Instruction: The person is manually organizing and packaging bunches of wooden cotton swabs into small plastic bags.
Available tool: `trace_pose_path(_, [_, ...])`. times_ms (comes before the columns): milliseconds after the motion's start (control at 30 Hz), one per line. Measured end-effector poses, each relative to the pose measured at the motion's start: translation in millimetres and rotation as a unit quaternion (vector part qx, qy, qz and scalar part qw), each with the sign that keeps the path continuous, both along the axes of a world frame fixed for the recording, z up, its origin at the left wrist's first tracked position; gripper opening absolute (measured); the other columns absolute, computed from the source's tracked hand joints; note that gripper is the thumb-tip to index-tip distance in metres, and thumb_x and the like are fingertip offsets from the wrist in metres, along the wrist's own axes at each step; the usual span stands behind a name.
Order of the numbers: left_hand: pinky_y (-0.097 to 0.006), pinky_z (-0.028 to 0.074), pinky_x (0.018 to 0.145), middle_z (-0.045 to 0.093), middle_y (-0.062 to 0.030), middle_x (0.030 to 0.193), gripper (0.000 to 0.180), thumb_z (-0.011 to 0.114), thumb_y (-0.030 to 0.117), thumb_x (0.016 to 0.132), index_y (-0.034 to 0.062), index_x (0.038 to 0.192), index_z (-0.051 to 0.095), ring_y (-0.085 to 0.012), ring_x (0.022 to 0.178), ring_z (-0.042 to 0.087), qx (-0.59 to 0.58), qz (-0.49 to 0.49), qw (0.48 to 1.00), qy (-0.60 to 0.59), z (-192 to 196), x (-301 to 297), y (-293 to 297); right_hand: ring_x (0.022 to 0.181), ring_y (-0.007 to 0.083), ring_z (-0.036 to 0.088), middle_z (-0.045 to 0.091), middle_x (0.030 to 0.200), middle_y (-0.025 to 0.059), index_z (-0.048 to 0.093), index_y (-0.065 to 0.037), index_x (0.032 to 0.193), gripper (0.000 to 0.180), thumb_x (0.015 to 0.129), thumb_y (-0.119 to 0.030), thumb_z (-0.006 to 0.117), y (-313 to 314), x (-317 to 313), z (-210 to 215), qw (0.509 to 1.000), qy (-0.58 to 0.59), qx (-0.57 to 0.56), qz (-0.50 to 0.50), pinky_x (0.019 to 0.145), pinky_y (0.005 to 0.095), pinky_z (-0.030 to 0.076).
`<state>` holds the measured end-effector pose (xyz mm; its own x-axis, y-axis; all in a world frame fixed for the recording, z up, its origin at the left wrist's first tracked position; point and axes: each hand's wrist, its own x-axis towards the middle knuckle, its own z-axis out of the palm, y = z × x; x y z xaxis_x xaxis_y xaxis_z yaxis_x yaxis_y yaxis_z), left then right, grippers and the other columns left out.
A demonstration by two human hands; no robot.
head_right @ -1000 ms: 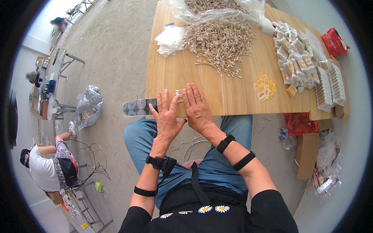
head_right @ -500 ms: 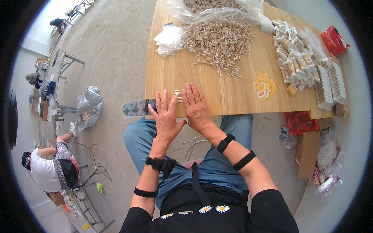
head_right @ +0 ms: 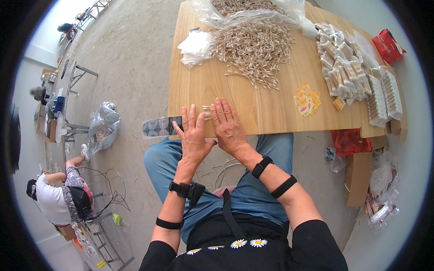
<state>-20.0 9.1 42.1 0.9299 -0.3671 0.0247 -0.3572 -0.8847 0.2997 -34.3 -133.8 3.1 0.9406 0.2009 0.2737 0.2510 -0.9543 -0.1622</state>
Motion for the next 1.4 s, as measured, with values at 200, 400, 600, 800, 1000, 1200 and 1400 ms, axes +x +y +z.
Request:
trace_pose_path(200, [-0.070,0.008,0.112,0.023,-0.0134,0.160,0.111,0.090,0.023,0.054,0.0104,0.150,0.035,-0.0339,0.151,0.010,0.030,-0.028,0.999,-0.016,-4.4,3.9,-6.5,0.147,0.0384,0.025,0.030,0.154,0.0271,0.036,0.008,0.144,0.071,0.080,-0.014,0.058,0.7,-2.4,0.3,0.999,-0.002,0.044,0.009,0.121,0.0460,0.018])
trace_pose_path(400, [-0.066,0.004,0.115,0.023,-0.0134,0.161,0.113,0.088,0.021,0.055,0.0064,0.152,0.030,-0.0296,0.152,0.014,0.019,-0.038,0.999,-0.018,-10.3,1.5,-8.1,0.147,0.0394,0.025,0.031,0.153,0.0276,0.038,0.008,0.143,0.074,0.078,-0.018,0.061,-3.6,0.0,2.6,0.999,-0.002,0.042,0.009,0.121,0.0463,0.018])
trace_pose_path(600, [-0.064,0.001,0.116,0.027,-0.0141,0.160,0.105,0.077,0.015,0.063,0.0023,0.153,0.026,-0.0282,0.151,0.019,0.010,-0.066,0.995,-0.073,-22.5,4.3,-10.9,0.144,0.0426,0.028,0.035,0.150,0.0300,0.038,0.012,0.141,0.075,0.076,-0.017,0.061,-2.2,5.8,16.7,0.998,-0.012,0.043,0.038,0.120,0.0481,0.019])
trace_pose_path(800, [-0.067,0.004,0.115,0.028,-0.0156,0.159,0.093,0.069,0.013,0.070,0.0006,0.152,0.028,-0.0279,0.150,0.020,-0.013,-0.074,0.992,-0.103,-40.4,4.2,-15.5,0.142,0.0453,0.029,0.035,0.148,0.0320,0.037,0.014,0.141,0.080,0.073,-0.019,0.063,-8.8,-0.1,9.2,0.997,-0.025,0.059,0.048,0.119,0.0501,0.020])
trace_pose_path(1000, [-0.065,0.000,0.116,0.021,-0.0110,0.162,0.120,0.086,0.036,0.059,0.0064,0.155,0.021,-0.0245,0.152,0.016,0.047,-0.069,0.994,-0.073,-35.2,-1.3,-11.7,0.144,0.0449,0.025,0.031,0.151,0.0314,0.034,0.013,0.143,0.096,0.063,-0.020,0.074,-13.7,-4.2,12.3,0.996,0.015,0.061,0.067,0.121,0.0489,0.019])
trace_pose_path(1200, [-0.067,0.004,0.115,0.023,-0.0112,0.161,0.120,0.088,0.037,0.057,0.0056,0.154,0.025,-0.0246,0.151,0.017,0.052,-0.070,0.994,-0.059,-33.7,-0.6,-13.9,0.146,0.0417,0.022,0.028,0.154,0.0290,0.035,0.010,0.144,0.094,0.066,-0.022,0.075,-29.0,-0.9,20.0,0.986,0.082,0.099,0.111,0.120,0.0489,0.019])
trace_pose_path(1400, [-0.068,0.008,0.114,0.022,-0.0133,0.161,0.125,0.090,0.036,0.052,0.0039,0.153,0.024,-0.0270,0.151,0.019,0.061,-0.079,0.994,-0.054,-20.1,5.3,-19.6,0.102,0.0356,0.058,0.059,0.103,0.0183,0.060,0.000,0.101,0.037,0.071,-0.018,0.074,-66.0,31.1,35.4,0.978,0.056,0.201,-0.024,0.084,0.0439,0.049])
